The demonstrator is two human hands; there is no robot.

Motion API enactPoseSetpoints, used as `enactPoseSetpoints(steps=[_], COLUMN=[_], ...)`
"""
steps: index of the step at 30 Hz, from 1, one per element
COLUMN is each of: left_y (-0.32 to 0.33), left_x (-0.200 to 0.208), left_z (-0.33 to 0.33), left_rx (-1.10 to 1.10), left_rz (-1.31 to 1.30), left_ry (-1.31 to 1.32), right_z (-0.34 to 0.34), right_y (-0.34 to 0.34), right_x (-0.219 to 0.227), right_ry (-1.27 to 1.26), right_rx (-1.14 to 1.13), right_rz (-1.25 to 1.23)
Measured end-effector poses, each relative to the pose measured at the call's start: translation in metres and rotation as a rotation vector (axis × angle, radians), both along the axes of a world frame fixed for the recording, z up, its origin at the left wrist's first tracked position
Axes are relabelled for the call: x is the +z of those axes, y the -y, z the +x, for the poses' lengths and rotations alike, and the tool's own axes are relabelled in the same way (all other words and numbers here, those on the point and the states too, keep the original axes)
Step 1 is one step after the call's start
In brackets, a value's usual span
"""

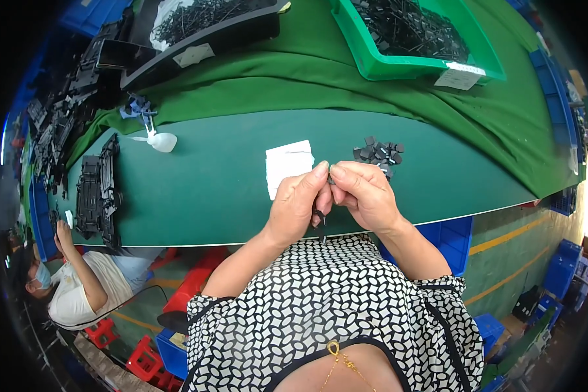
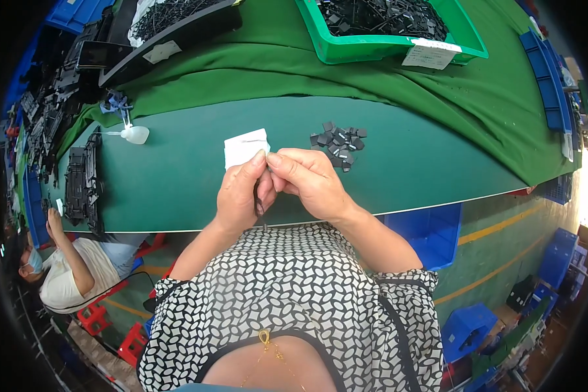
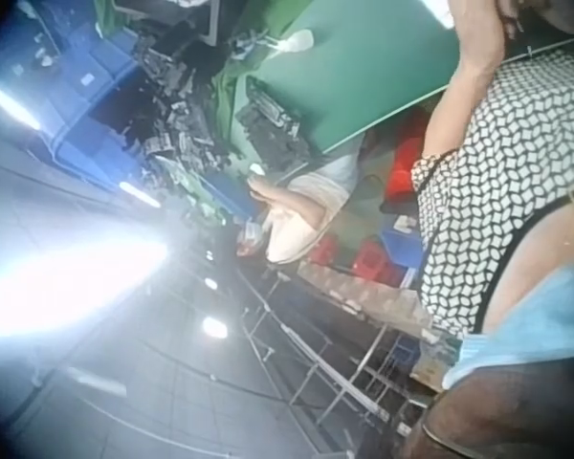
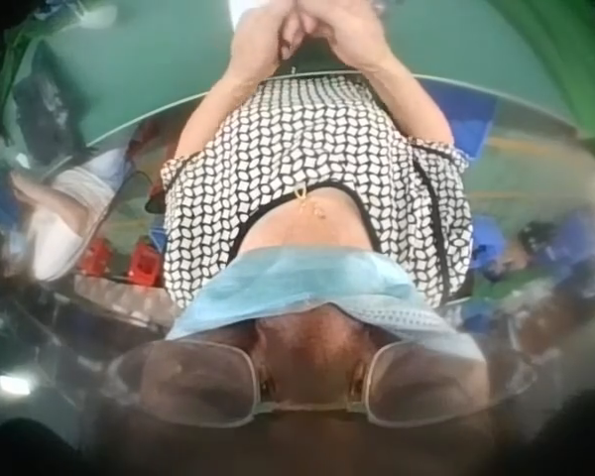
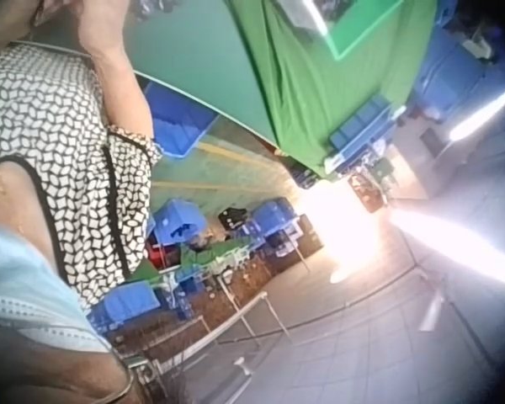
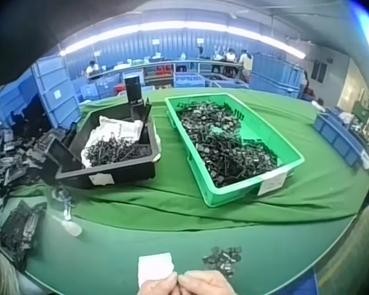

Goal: Assembling small plastic components onto a larger plastic housing at a factory workbench and storing them in a bin.

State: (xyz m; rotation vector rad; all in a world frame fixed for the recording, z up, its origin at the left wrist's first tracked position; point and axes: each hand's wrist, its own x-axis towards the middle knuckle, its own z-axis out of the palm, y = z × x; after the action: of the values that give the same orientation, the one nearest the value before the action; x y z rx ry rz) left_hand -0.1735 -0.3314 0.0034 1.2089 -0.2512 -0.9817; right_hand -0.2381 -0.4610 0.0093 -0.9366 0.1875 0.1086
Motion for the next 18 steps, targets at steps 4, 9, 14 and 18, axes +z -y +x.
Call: enactPoseSetpoints(steps=[4,9,14,18], left_y=[0.002,0.004,0.004,0.004], left_x=[-0.003,0.005,0.011,0.010], left_z=[0.011,0.027,0.025,0.024], left_rx=[0.287,0.179,0.105,0.048], left_rz=[-0.364,0.064,0.195,0.210], left_ry=[-0.388,0.017,0.220,0.243], right_z=[0.000,-0.008,-0.005,-0.004], right_y=[0.003,0.001,0.002,-0.003], right_x=[-0.014,-0.004,-0.008,-0.013], right_ry=[0.128,-0.010,-0.111,-0.086], right_rx=[-0.185,-0.076,0.045,0.123], right_rz=[0.560,0.083,-0.003,-0.286])
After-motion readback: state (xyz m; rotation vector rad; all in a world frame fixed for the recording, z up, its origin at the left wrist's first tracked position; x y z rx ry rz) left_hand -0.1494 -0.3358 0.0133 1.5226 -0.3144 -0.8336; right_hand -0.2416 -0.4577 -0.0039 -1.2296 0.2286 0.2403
